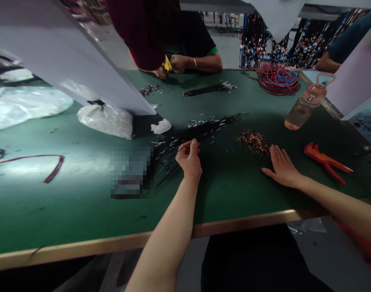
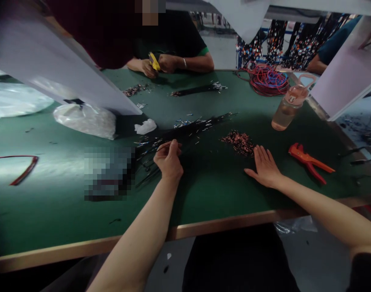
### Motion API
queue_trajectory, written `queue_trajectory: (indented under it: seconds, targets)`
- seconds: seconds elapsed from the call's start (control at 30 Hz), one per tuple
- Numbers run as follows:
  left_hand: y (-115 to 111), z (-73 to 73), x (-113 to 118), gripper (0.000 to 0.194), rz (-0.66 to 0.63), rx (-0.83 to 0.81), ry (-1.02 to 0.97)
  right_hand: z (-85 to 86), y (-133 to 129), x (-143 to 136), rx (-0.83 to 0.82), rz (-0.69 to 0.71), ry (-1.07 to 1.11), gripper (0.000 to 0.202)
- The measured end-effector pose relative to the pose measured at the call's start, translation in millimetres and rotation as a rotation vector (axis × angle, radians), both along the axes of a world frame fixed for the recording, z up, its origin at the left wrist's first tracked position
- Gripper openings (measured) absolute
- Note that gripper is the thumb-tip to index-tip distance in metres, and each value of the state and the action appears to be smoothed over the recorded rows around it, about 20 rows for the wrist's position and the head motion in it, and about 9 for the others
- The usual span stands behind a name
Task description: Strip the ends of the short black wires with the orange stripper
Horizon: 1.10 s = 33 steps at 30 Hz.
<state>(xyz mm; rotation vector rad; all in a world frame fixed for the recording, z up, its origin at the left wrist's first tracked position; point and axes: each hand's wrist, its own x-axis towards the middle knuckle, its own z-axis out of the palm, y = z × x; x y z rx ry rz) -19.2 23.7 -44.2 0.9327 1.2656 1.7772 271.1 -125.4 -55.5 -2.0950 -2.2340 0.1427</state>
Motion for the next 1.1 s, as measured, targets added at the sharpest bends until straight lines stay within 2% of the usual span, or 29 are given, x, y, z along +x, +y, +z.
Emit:
queue_trajectory:
  seconds: [0.1,0.23,0.37,0.43,0.57,0.67,0.8,0.9,1.0,1.1]
  targets:
    - [1,-0.4,-1,0.017,-0.008,-0.010,0.003,-1.0,40,-22,0.013,-0.052,0.064,0.095]
    - [1,-0.1,-1,0.019,-0.026,-0.030,0.004,6.2,88,-40,0.015,-0.097,0.125,0.090]
    - [1,0.1,-1,0.020,-0.031,-0.028,0.005,12.8,104,-56,0.006,-0.135,0.088,0.085]
    - [1,-0.3,-1,0.020,-0.039,-0.024,0.009,13.3,102,-68,0.078,-0.032,0.058,0.082]
    - [2,-2.2,-2,0.021,-0.044,-0.021,0.043,11.1,100,-99,0.160,0.254,-0.017,0.062]
    - [2,-3.5,-3,0.023,-0.028,-0.025,0.055,12.3,111,-112,0.140,0.309,-0.056,0.050]
    - [3,-4.1,-3,0.023,-0.029,-0.031,0.062,21.5,129,-95,0.130,0.260,-0.098,0.046]
    - [3,-4.1,-3,0.025,-0.045,-0.050,0.067,29.5,126,-68,0.150,0.239,-0.119,0.044]
    - [2,-4.4,-3,0.027,-0.052,-0.057,0.069,32.9,101,-43,0.236,0.255,-0.075,0.044]
    - [2,-4.5,-4,0.026,-0.049,-0.055,0.074,28.3,66,-27,0.267,0.294,-0.004,0.047]
